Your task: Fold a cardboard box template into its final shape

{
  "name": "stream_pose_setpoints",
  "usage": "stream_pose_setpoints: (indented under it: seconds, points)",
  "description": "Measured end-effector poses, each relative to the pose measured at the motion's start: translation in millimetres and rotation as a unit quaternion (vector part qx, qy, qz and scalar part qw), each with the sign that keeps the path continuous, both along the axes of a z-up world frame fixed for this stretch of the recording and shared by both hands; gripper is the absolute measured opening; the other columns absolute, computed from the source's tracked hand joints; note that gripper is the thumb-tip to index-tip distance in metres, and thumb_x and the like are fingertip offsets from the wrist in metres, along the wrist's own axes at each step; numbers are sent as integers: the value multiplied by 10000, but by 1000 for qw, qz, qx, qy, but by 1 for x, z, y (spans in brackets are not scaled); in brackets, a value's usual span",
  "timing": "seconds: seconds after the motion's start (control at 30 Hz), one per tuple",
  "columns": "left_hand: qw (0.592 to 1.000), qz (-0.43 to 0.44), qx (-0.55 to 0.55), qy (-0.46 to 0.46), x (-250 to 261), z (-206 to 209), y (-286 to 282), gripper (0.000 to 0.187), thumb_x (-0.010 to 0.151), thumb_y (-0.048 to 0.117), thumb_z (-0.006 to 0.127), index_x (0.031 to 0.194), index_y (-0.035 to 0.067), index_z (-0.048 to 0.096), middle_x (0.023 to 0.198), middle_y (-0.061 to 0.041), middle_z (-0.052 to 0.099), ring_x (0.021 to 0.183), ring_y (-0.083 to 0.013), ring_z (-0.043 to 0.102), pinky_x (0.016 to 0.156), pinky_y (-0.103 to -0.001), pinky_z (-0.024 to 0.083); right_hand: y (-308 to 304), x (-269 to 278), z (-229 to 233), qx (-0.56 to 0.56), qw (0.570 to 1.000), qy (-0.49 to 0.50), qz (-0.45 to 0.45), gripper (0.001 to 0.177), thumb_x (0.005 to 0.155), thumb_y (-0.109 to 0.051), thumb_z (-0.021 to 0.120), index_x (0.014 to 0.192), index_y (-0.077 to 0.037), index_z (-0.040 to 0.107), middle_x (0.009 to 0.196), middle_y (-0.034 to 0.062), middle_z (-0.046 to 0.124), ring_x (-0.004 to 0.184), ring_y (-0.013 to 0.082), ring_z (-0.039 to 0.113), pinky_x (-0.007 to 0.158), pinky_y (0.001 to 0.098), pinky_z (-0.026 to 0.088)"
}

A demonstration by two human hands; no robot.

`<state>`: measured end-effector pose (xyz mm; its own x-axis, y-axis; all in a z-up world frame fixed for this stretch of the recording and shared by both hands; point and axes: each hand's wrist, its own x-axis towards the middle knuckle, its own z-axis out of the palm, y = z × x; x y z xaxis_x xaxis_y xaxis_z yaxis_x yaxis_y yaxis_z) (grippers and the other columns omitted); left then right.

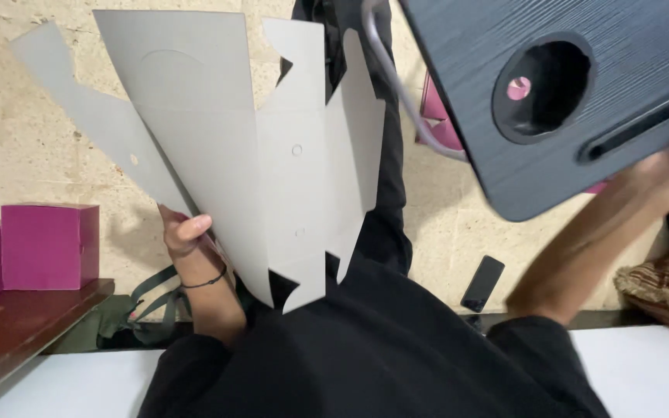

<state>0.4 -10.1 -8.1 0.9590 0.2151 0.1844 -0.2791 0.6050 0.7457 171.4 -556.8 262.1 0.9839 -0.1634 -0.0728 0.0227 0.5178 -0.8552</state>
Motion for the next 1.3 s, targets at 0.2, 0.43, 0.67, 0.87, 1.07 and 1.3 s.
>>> stream_pose_setpoints:
  seconds: [0.2, 0.43, 0.67, 0.87, 1.07, 1.3]
  points:
    - [999, -23, -43, 3, -5, -7, -4, 898, 665, -72, 681, 1491, 33, 344, 1339, -212, 583, 1175, -300, 624, 1096, -468, 488, 60, -74, -84, -3, 991, -133, -24, 439, 1060, -384, 622, 1427, -143, 605, 1517, 38, 600, 1503, 244, 522, 1430, 429, 388]
    - [994, -65, -82, -1, -9, -19, -7, 786, 712, -61, 656, 1455, 7, 406, 1345, -222, 596, 1190, -333, 629, 1080, -493, 509, 131, -153, -213, 181, 973, 114, -91, 136, 971, -125, 678, 1025, -16, 739, 1010, 154, 758, 1042, 239, 741, 1043, 402, 578]
    - [989, -77, -122, -9, -23, -31, -16, 680, 759, -49, 631, 1419, -20, 467, 1352, -232, 609, 1204, -367, 634, 1063, -519, 529, 191, -171, -303, 237, 956, 165, -46, 147, 962, -56, 661, 1073, 22, 718, 1079, 148, 740, 1141, 236, 679, 1170, 406, 443]
    - [982, -115, -151, -7, -22, -37, -25, 595, 800, -39, 610, 1388, -45, 519, 1357, -241, 620, 1217, -395, 638, 1048, -541, 546, 179, -225, -347, 24, 965, 260, 29, 197, 928, -31, 689, 1104, 43, 736, 1048, 201, 716, 1067, 266, 690, 1078, 375, 516]
    - [971, -154, -182, -12, 8, -14, -52, 530, 833, -30, 592, 1362, -65, 563, 1362, -249, 629, 1227, -419, 640, 1036, -560, 560, 177, -227, -373, 134, 945, 297, 27, 222, 955, -90, 675, 1147, 10, 723, 1134, 190, 712, 1128, 294, 671, 1125, 456, 466]
    - [971, 12, 139, 193, 60, 57, -95, 657, 712, -43, 859, 1276, 107, 558, 1118, -47, 676, 979, -132, 626, 871, -323, 552, 180, -211, -389, 291, 889, 350, 47, 262, 995, -179, 654, 1212, -40, 705, 1263, 174, 705, 1220, 335, 643, 1194, 576, 392]
